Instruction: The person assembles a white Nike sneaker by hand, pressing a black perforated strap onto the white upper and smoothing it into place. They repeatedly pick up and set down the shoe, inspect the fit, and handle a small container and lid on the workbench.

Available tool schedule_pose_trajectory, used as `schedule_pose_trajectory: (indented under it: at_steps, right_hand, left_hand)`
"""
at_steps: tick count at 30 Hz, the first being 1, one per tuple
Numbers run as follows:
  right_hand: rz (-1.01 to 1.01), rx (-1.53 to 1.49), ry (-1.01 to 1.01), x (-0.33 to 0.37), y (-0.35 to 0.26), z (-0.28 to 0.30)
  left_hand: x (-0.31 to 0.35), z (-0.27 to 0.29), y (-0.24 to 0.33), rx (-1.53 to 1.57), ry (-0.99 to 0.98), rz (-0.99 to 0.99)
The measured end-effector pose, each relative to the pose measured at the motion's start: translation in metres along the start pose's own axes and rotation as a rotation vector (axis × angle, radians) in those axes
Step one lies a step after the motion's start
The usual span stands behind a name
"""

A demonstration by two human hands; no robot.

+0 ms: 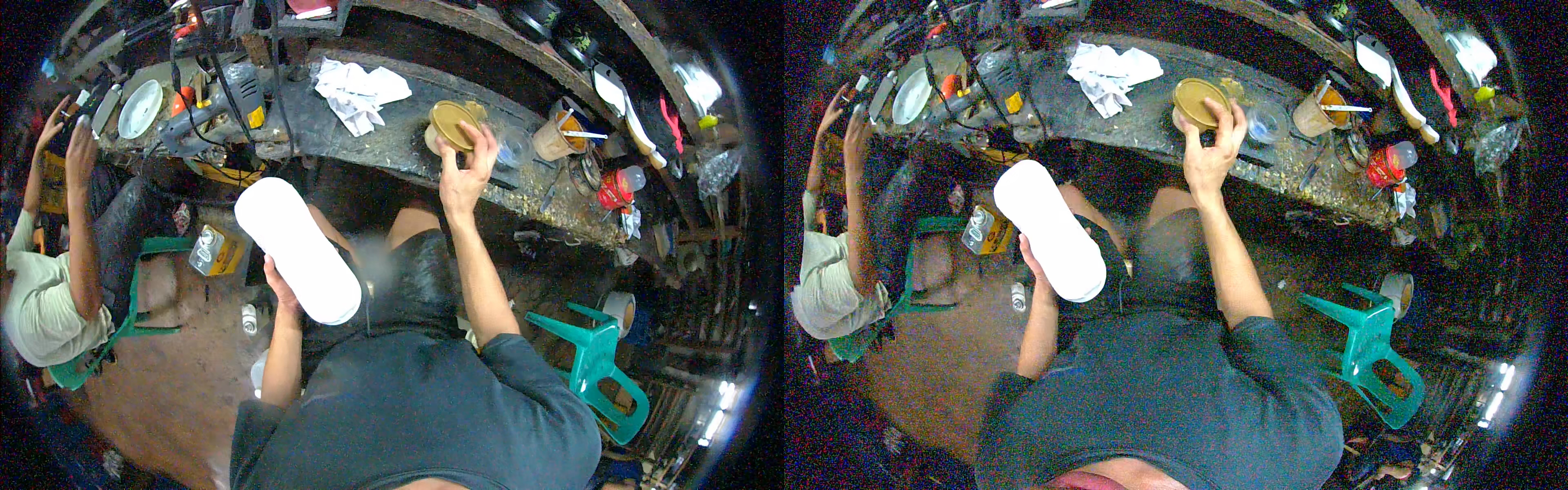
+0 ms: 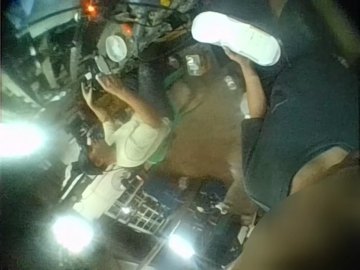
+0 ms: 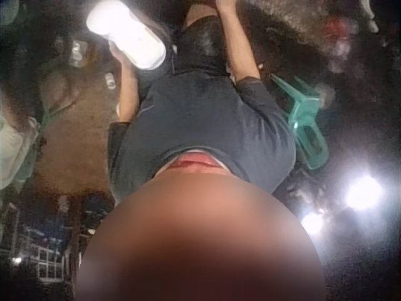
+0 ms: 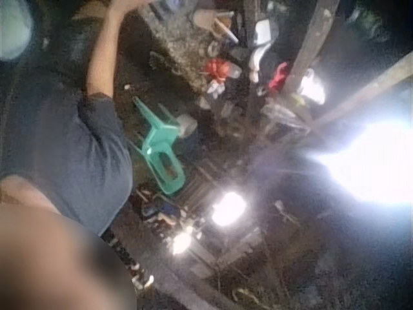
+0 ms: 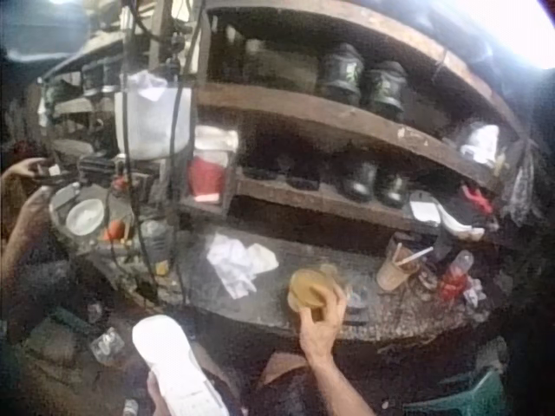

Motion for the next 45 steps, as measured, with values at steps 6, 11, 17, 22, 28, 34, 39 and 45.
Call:
schedule_pose_trajectory:
  at_steps: [6, 11, 17, 22, 28, 34, 39, 45]
  right_hand:
    - [-0.400, -0.511, 0.189, 0.012, 0.005, -0.019]
    - [-0.364, -0.450, 0.235, 0.011, 0.003, -0.017]
    - [-0.295, -0.252, 0.167, 0.012, 0.004, -0.012]
    - [-0.356, 0.142, 0.057, 0.015, -0.005, 0.005]
    - [-0.707, -0.438, 0.018, 0.017, -0.015, -0.002]
    - [-0.612, -0.375, 0.171, 0.016, -0.007, -0.022]
    - [-0.651, -0.351, 0.204, 0.014, -0.003, -0.030]
    - [-0.321, -0.154, 0.229, -0.013, -0.014, -0.018]
  left_hand:
    - [0.000, 0.010, -0.002, -0.010, 0.001, 0.008]
    - [-0.002, -0.001, 0.002, -0.054, 0.002, -0.011]
    - [0.007, -0.038, 0.007, -0.021, -0.120, 0.029]
    - [0.012, -0.052, 0.010, -0.037, -0.130, 0.047]
    - [0.007, -0.035, 0.006, -0.049, -0.097, 0.044]
    - [0.003, -0.022, 0.005, -0.056, -0.024, -0.005]
    - [0.002, -0.010, 0.003, -0.066, -0.076, 0.018]
    - [-0.003, 0.005, 0.004, -0.066, 0.019, -0.034]
Point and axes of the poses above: each hand's wrist, its own x-axis away from the middle knuckle, its own z-axis out of the back of the hand, y = z × x, the point moved 2 cm from there along -x, towards the middle knuckle, and after that the axes turned 1 degree about -x, right-handed, at the moved point
